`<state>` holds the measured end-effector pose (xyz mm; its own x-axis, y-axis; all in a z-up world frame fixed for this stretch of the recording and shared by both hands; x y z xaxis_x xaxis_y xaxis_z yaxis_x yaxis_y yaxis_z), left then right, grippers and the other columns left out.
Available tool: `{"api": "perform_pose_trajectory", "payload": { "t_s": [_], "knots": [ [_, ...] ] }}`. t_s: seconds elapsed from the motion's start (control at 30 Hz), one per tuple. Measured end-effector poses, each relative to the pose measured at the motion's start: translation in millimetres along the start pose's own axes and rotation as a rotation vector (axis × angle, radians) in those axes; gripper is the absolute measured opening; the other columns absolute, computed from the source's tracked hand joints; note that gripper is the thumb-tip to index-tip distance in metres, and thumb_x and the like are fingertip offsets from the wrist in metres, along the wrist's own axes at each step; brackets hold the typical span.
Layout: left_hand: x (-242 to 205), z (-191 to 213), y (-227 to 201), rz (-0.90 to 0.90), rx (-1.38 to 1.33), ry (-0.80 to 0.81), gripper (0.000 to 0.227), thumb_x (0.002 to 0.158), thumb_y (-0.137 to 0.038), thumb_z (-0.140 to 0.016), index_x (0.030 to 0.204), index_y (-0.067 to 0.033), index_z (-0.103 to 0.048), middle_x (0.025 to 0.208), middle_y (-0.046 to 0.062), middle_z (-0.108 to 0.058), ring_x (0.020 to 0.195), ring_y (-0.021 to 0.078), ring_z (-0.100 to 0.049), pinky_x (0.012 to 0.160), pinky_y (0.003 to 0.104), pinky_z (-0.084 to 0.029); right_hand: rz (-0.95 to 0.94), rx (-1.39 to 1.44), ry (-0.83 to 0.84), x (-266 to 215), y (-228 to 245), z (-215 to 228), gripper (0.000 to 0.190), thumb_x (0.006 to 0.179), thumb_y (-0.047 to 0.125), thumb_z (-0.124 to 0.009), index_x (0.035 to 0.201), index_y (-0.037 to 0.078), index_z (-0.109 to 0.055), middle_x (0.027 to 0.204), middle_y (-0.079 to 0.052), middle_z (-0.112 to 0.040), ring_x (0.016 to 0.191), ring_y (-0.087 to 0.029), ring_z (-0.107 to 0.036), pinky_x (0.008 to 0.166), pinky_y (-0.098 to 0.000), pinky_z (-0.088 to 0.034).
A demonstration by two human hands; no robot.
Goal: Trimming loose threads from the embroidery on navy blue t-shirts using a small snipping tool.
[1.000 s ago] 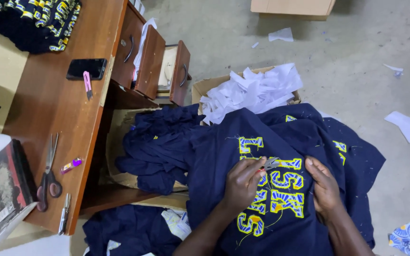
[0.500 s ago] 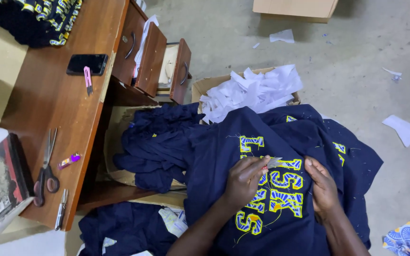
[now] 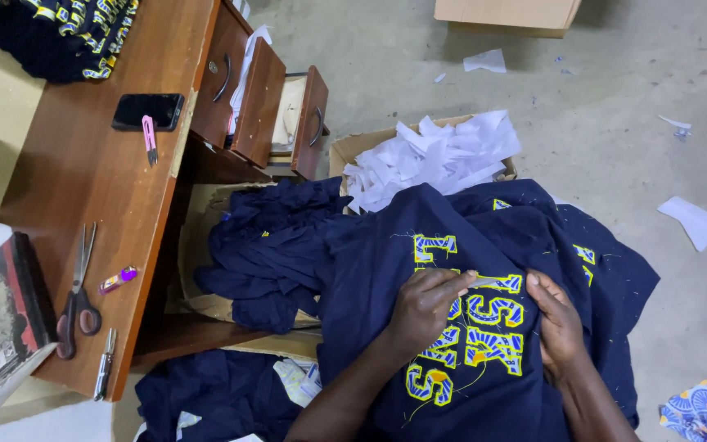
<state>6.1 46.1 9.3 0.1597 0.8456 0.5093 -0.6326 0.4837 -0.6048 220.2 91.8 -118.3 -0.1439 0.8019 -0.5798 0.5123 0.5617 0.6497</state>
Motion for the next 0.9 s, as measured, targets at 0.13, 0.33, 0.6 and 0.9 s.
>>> {"api": "perform_pose_trajectory", "payload": {
  "t_s": [0.13, 0.33, 0.6, 0.9],
  "knots": [
    [4.8, 4.2, -4.4, 0.016, -0.046, -0.017, 0.045, 0.103, 0.009, -0.066, 0.145, -0.0074, -0.062, 0.115, 0.013, -0.072, 0.102, 0.0288, -0.07, 0.09, 0.043, -0.058, 0.009, 0.012, 0.017, -4.0, 2.4, -4.3, 0.021, 0.103, 0.023, -0.067, 0.12, 0.011, -0.066, 0.103, -0.012, -0.074, 0.089, -0.022, -0.071, 0.083, -0.0373, -0.06],
    [7.9, 3.1, -6.6, -0.007, 0.021, -0.021, 0.036, 0.105, 0.003, -0.065, 0.14, -0.006, -0.067, 0.114, 0.012, -0.071, 0.102, 0.0284, -0.07, 0.09, 0.043, -0.056, 0.072, -0.007, 0.026, -3.3, -1.2, -3.5, 0.014, 0.102, 0.025, -0.069, 0.111, 0.015, -0.066, 0.096, -0.004, -0.073, 0.083, -0.014, -0.069, 0.079, -0.0311, -0.058],
    [-7.8, 4.4, -5.7, -0.033, -0.037, -0.011, 0.045, 0.102, 0.006, -0.072, 0.144, -0.0073, -0.063, 0.122, 0.014, -0.072, 0.105, 0.0299, -0.07, 0.092, 0.042, -0.054, 0.122, -0.018, 0.179, -23.9, 20.0, -35.5, 0.038, 0.091, 0.013, -0.079, 0.078, 0.02, -0.044, 0.074, -0.002, -0.067, 0.064, -0.009, -0.064, 0.062, -0.0282, -0.055],
    [-0.1, -1.3, -14.0, -0.112, 0.072, 0.057, 0.039, 0.106, 0.008, -0.047, 0.137, -0.0028, -0.068, 0.113, 0.012, -0.072, 0.102, 0.0296, -0.07, 0.087, 0.044, -0.052, 0.171, -0.067, 0.173, -34.2, 28.9, -39.8, 0.042, 0.094, 0.015, -0.076, 0.074, 0.021, -0.04, 0.066, 0.004, -0.059, 0.059, -0.003, -0.055, 0.057, -0.0231, -0.047]
  ]
}}
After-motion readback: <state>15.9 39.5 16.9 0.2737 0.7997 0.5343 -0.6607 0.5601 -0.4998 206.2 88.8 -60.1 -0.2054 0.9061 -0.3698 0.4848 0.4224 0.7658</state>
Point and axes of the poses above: each hand's wrist, its own x-axis towards the middle knuckle, its own z-axis out of the back of the hand, y = z × x, the point moved 4 cm from there along x, towards the middle knuckle
